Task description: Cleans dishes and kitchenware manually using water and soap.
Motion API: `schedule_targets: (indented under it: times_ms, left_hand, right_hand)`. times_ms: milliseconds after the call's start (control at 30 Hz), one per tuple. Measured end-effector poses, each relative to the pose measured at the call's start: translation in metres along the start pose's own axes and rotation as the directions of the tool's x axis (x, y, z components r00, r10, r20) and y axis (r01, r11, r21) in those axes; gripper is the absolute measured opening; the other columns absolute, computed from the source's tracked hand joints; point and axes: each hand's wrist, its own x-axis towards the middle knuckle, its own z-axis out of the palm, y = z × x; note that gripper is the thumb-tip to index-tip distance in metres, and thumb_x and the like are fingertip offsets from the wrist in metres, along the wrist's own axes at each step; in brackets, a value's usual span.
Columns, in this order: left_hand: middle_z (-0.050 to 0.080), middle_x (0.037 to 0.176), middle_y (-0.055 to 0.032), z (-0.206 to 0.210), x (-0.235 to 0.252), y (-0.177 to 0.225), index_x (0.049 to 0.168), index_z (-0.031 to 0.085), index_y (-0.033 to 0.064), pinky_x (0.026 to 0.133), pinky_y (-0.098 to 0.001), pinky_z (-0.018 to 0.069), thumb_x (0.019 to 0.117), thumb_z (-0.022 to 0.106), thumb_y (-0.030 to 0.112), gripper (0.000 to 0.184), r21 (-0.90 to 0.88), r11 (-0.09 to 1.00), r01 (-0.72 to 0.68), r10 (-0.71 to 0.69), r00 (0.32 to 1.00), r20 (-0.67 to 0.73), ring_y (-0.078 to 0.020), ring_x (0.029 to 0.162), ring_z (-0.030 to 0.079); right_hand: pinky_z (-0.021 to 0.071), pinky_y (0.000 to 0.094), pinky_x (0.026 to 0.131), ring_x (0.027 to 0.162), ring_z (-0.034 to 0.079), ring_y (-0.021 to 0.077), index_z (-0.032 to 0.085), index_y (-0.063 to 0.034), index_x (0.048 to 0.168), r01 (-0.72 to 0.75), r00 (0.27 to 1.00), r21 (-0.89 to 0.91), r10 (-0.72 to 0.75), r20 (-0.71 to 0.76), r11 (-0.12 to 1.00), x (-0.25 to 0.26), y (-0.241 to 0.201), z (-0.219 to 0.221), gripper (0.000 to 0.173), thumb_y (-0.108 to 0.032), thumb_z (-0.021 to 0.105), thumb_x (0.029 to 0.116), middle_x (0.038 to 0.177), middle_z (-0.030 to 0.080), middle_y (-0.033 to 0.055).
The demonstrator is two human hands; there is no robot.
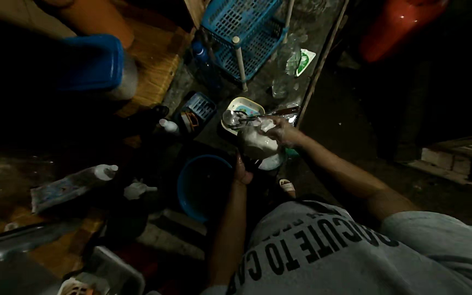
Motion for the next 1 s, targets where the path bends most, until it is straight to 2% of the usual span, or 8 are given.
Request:
schedule_targets:
  times_ms: [100, 233, 367, 467, 567, 733, 833, 1000]
  left_hand:
    - [0.067, 0.113, -0.007, -0.008, 0.0, -0.002, 0.133, 0.054, 0.0127, 0.084, -0.0359, 0.0568, 0.112, 0.03, 0.038, 0.04, -0.022, 0.995, -0.093, 0.091, 0.994, -0.068, -0.0183, 0.098, 0.066]
    - [0.06, 0.134, -0.0108, -0.014, -0.007, 0.011, 0.15, 0.039, 0.0116, 0.099, -0.0415, 0.0528, 0.1125, 0.034, 0.029, 0.042, 0.086, 0.973, -0.213, 0.211, 0.977, 0.03, -0.0214, 0.119, 0.061]
    - [0.059, 0.136, -0.0126, -0.002, -0.018, 0.022, 0.151, 0.04, 0.007, 0.099, -0.0402, 0.0535, 0.1121, 0.035, 0.021, 0.041, 0.318, 0.905, -0.282, 0.259, 0.959, 0.111, -0.0192, 0.118, 0.061]
    - [0.064, 0.091, -0.0025, 0.008, -0.024, 0.024, 0.127, 0.055, 0.0086, 0.062, -0.0255, 0.0527, 0.1092, 0.035, 0.009, 0.027, 0.399, 0.888, -0.23, 0.255, 0.967, -0.01, -0.0082, 0.072, 0.061]
    - [0.057, 0.077, 0.0001, 0.013, -0.019, 0.023, 0.119, 0.053, 0.0101, 0.053, -0.0208, 0.0486, 0.1105, 0.033, 0.016, 0.023, 0.131, 0.965, -0.228, 0.25, 0.949, -0.191, -0.0059, 0.059, 0.055]
    - [0.062, 0.128, -0.0081, -0.003, -0.02, 0.028, 0.142, 0.044, 0.0138, 0.095, -0.0412, 0.0545, 0.112, 0.033, 0.029, 0.036, -0.069, 0.958, -0.279, 0.275, 0.959, -0.063, -0.02, 0.114, 0.063]
    - [0.061, 0.131, -0.0089, 0.0, -0.026, 0.03, 0.146, 0.042, 0.0109, 0.096, -0.0394, 0.0548, 0.1118, 0.037, 0.022, 0.037, 0.053, 0.959, -0.278, 0.278, 0.961, 0.005, -0.0184, 0.115, 0.063]
    - [0.06, 0.131, -0.0111, 0.012, -0.019, 0.044, 0.146, 0.042, 0.0057, 0.097, -0.0392, 0.0544, 0.1116, 0.039, 0.021, 0.038, 0.286, 0.894, -0.343, 0.35, 0.936, 0.028, -0.0173, 0.113, 0.063]
  right_hand:
    - [0.055, 0.0252, 0.077, 0.088, 0.063, 0.0074, 0.047, -0.0042, 0.14, -0.045, 0.986, 0.216, 0.079, -0.15, 0.975, 0.008, 0.024, -0.004, 0.045, -0.002, 0.062, 0.0977, 0.112, 0.064, 0.0065]
    - [0.0414, 0.0527, 0.113, 0.133, 0.052, 0.0423, 0.051, 0.0089, 0.142, 0.028, 0.969, -0.307, -0.101, -0.227, 0.951, 0.012, 0.056, 0.006, 0.044, -0.009, 0.056, 0.1019, 0.143, 0.051, 0.0332]
    - [0.0327, 0.0575, 0.119, 0.143, 0.044, 0.0388, 0.056, -0.0035, 0.144, 0.159, 0.957, -0.56, -0.267, -0.117, 0.813, 0.009, 0.046, 0.044, 0.048, -0.034, 0.047, 0.1075, 0.15, 0.052, 0.0206]
    - [0.0245, 0.0636, 0.121, 0.149, 0.036, 0.0377, 0.054, -0.0138, 0.149, 0.284, 0.935, -0.728, -0.348, 0.067, 0.623, -0.002, 0.04, 0.068, 0.052, -0.043, 0.045, 0.1068, 0.156, 0.048, 0.0125]
    - [0.0179, 0.0617, 0.124, 0.154, 0.03, 0.0323, 0.046, -0.0172, 0.156, 0.415, 0.883, -0.777, -0.416, 0.218, 0.474, -0.026, 0.048, 0.079, 0.051, -0.032, 0.047, 0.1072, 0.162, 0.042, 0.0073]
    - [0.029, 0.0575, 0.122, 0.151, 0.033, 0.0388, 0.048, -0.009, 0.153, 0.319, 0.895, -0.608, -0.442, -0.06, 0.727, -0.011, 0.07, 0.049, 0.056, -0.037, 0.051, 0.1038, 0.16, 0.041, 0.0183]
    - [0.0372, 0.0546, 0.117, 0.141, 0.048, 0.0339, 0.054, -0.0084, 0.147, 0.185, 0.947, -0.427, -0.276, -0.162, 0.885, 0.013, 0.047, 0.036, 0.05, -0.036, 0.046, 0.1063, 0.15, 0.053, 0.0175]
    - [0.0316, 0.0544, 0.122, 0.145, 0.043, 0.0367, 0.058, -0.0069, 0.144, 0.333, 0.894, -0.548, -0.442, -0.076, 0.768, 0.015, 0.037, 0.059, 0.042, -0.012, 0.048, 0.104, 0.151, 0.054, 0.0168]
